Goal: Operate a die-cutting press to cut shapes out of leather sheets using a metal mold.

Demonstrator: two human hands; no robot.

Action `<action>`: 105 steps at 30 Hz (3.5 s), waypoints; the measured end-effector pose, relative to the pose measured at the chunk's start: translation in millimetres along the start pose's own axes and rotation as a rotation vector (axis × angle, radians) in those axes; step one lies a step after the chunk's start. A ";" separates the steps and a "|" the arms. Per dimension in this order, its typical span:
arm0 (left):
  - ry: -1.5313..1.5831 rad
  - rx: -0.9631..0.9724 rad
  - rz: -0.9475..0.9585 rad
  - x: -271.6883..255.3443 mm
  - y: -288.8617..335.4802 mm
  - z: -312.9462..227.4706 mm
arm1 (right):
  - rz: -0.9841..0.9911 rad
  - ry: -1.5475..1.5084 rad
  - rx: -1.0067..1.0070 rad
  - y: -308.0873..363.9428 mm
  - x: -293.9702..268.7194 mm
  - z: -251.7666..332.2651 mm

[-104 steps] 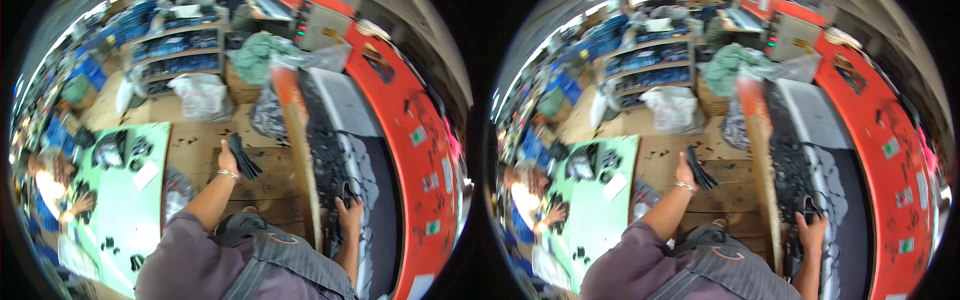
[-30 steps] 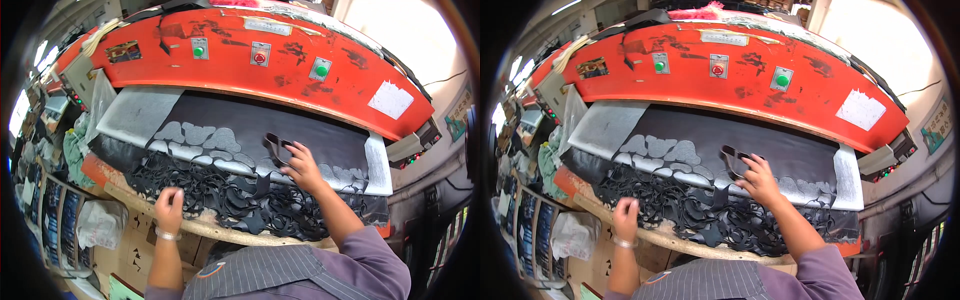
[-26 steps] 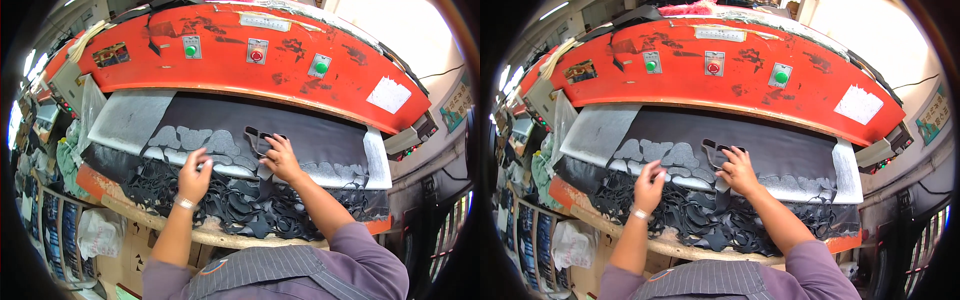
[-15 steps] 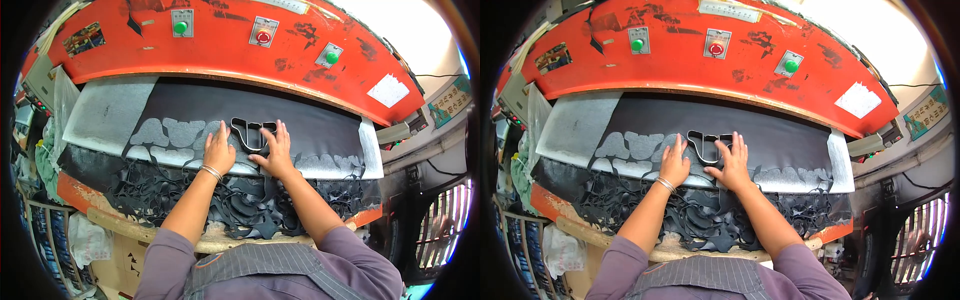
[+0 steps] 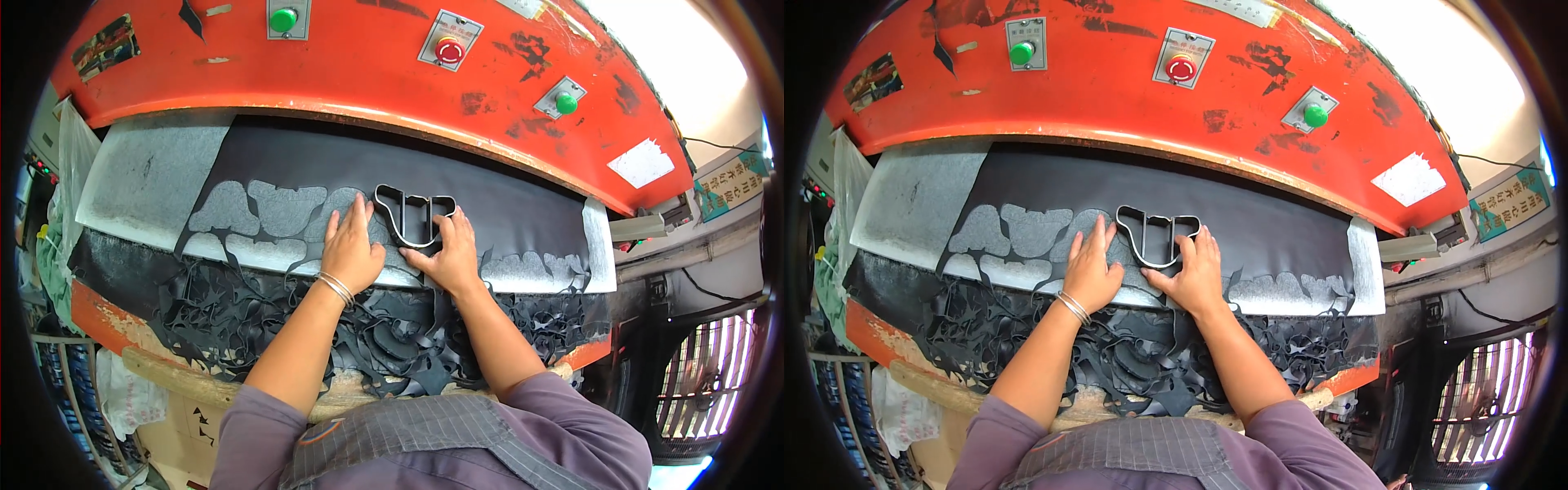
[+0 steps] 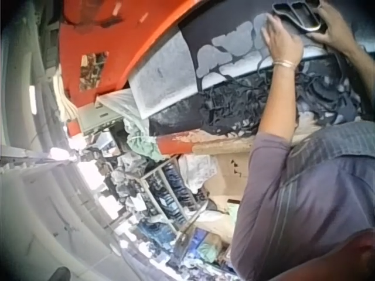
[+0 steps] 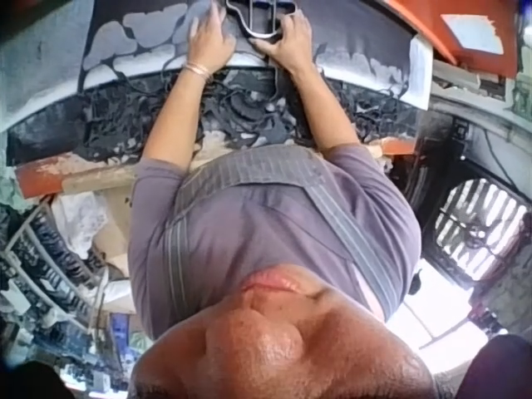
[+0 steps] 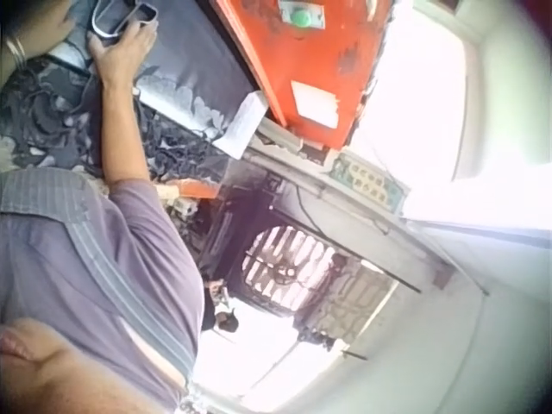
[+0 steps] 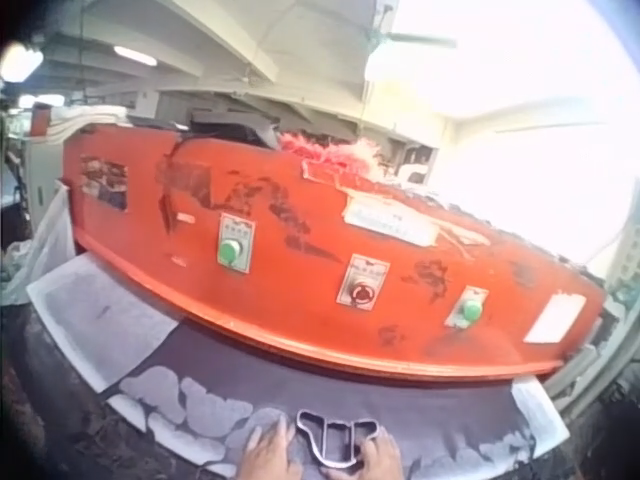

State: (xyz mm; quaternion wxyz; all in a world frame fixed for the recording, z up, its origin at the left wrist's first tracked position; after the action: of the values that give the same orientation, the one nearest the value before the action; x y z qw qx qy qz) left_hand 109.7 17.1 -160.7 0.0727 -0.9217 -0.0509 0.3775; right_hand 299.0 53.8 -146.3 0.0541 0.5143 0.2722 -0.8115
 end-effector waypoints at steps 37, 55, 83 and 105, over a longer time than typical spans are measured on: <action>-0.134 0.146 0.126 -53.3 204.7 -31.4 | 0.566 -0.099 -0.446 165.0 -70.2 78.4; -0.142 0.056 0.200 -56.5 194.8 -50.1 | 0.262 0.231 -0.978 -61.9 -50.4 50.3; -0.099 0.156 0.038 47.5 -9.9 -38.5 | 0.201 -0.426 0.250 3.7 -50.5 -119.8; -0.066 0.175 -0.038 37.2 -6.9 -41.6 | 0.164 -0.155 -0.118 29.5 -53.2 -121.9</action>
State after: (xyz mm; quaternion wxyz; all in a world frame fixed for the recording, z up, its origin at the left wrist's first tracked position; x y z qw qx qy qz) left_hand 165.1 25.4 -155.8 0.1586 -0.8977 -0.0376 0.4094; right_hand 432.8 79.3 -151.1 0.1715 0.4664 0.2715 -0.8242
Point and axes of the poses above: each hand's wrist, its own y-axis away from the middle knuckle, its own x-axis out of the palm, z = x × y, the point moved 2 cm from there along -y, towards the middle knuckle, and after that the axes turned 1 degree about z, right-handed, at the moved point
